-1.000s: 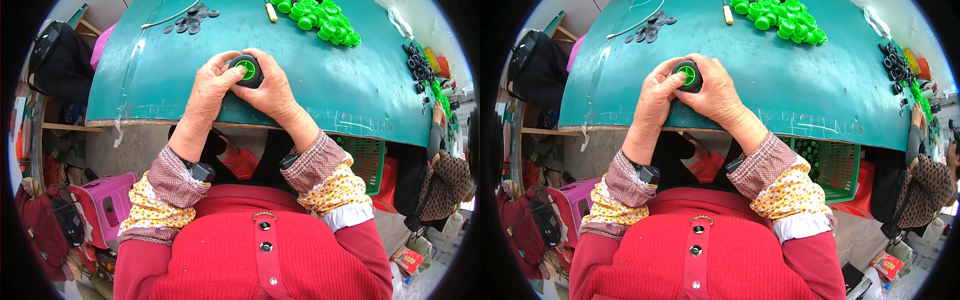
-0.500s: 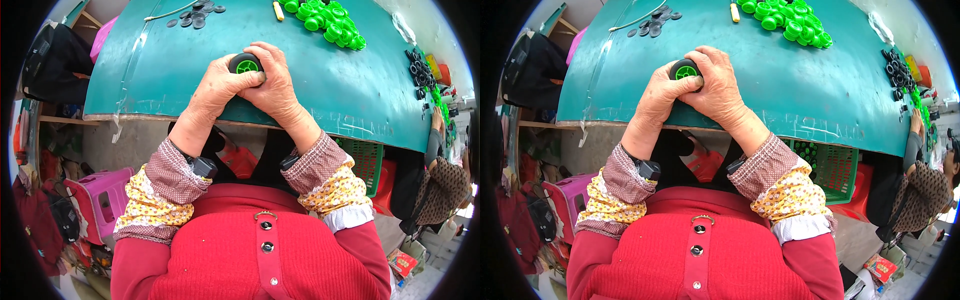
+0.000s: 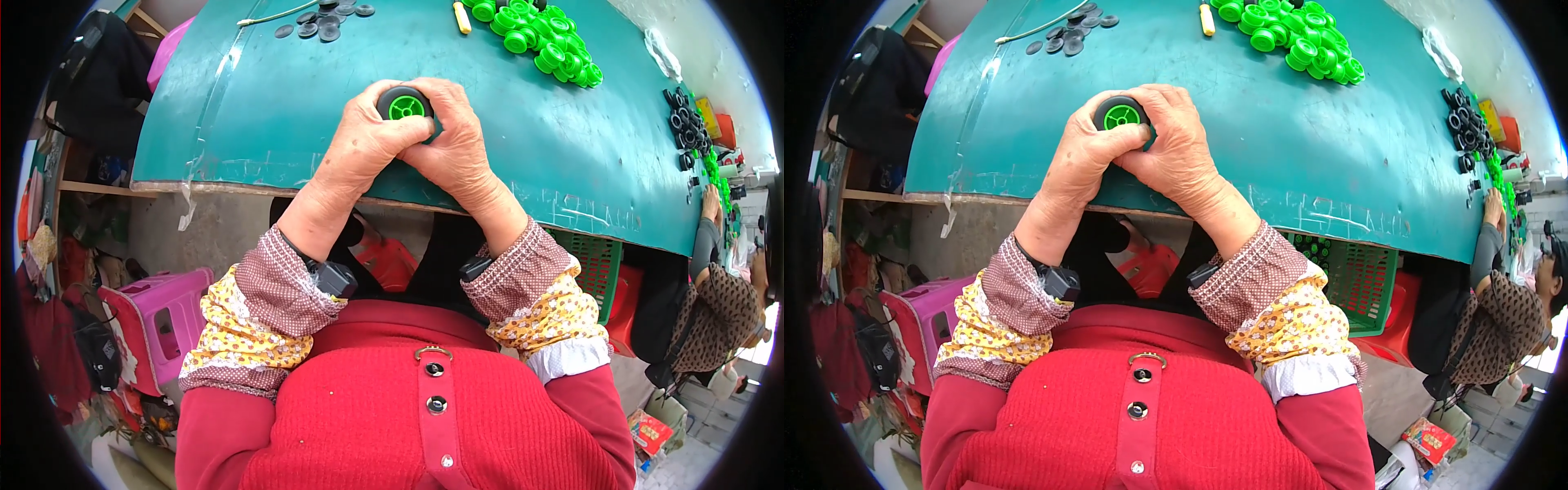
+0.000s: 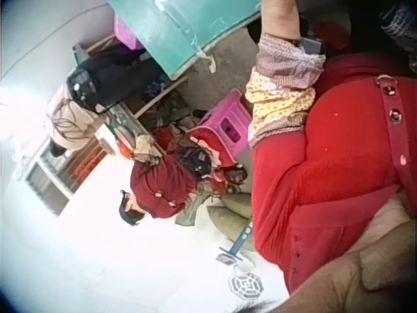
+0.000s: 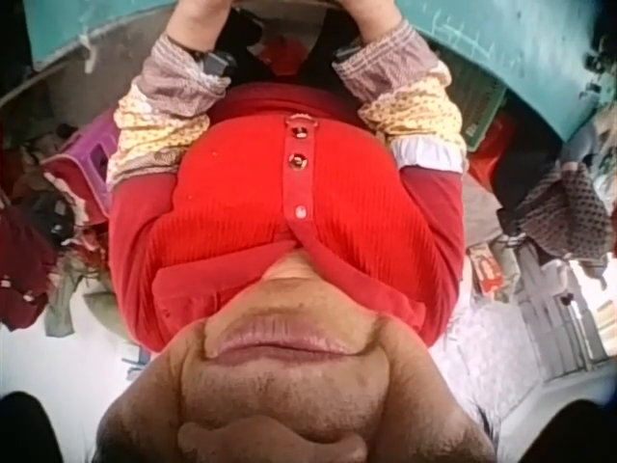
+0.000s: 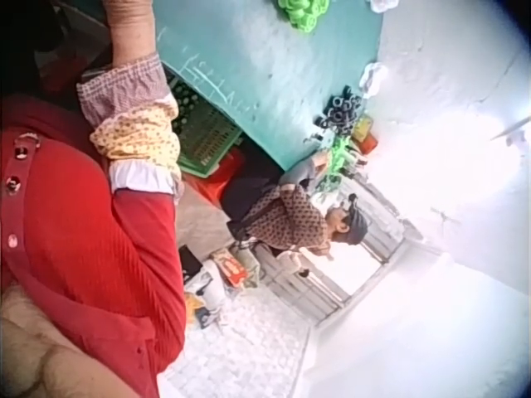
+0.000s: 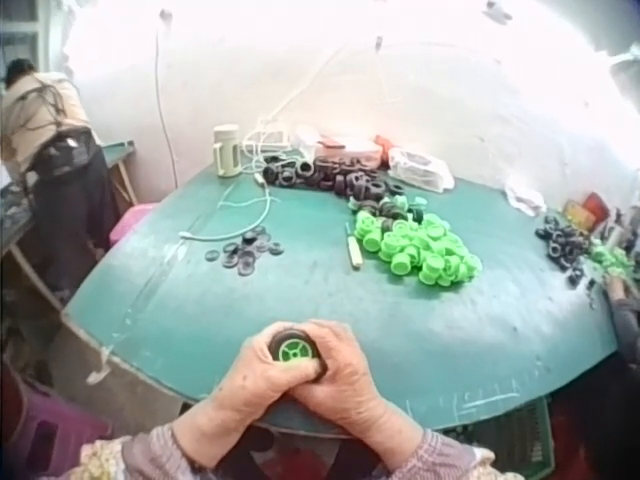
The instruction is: Assembling plastic components by inserting green caps into black rings at a workstation.
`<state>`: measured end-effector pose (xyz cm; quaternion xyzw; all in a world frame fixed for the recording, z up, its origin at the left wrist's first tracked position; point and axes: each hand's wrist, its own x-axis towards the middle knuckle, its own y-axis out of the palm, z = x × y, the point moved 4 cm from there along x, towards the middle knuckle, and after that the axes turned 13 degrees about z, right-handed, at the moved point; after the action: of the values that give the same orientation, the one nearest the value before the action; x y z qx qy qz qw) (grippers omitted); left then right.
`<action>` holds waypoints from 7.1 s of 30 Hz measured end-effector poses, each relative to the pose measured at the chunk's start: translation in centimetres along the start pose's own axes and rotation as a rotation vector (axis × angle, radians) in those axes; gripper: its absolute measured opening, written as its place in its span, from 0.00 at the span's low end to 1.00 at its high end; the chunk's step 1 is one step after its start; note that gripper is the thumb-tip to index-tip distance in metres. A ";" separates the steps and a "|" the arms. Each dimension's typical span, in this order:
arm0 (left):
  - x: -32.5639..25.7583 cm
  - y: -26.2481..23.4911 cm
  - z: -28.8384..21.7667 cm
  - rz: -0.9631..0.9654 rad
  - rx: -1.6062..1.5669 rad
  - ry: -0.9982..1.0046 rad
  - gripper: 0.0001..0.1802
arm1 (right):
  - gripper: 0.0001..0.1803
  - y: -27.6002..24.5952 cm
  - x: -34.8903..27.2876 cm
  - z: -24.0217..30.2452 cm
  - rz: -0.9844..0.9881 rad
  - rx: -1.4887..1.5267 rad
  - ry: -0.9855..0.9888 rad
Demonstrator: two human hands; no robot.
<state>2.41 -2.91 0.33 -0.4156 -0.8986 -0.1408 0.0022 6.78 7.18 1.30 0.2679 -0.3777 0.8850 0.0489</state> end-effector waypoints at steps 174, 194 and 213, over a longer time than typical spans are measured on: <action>0.8 0.3 0.9 -0.099 -0.571 -0.121 0.14 | 0.32 -0.7 -0.3 0.5 0.043 0.174 0.020; 1.3 0.5 1.4 0.160 -0.610 -0.049 0.22 | 0.18 -1.6 -0.7 -1.7 0.082 0.921 0.395; 0.9 0.9 1.4 0.014 -0.154 -0.090 0.12 | 0.13 -1.0 -0.5 -2.3 -0.067 0.942 0.393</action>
<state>2.65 -1.28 -0.68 -0.4269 -0.8813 -0.1905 -0.0692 6.50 9.59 0.35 0.1015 0.0873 0.9908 0.0212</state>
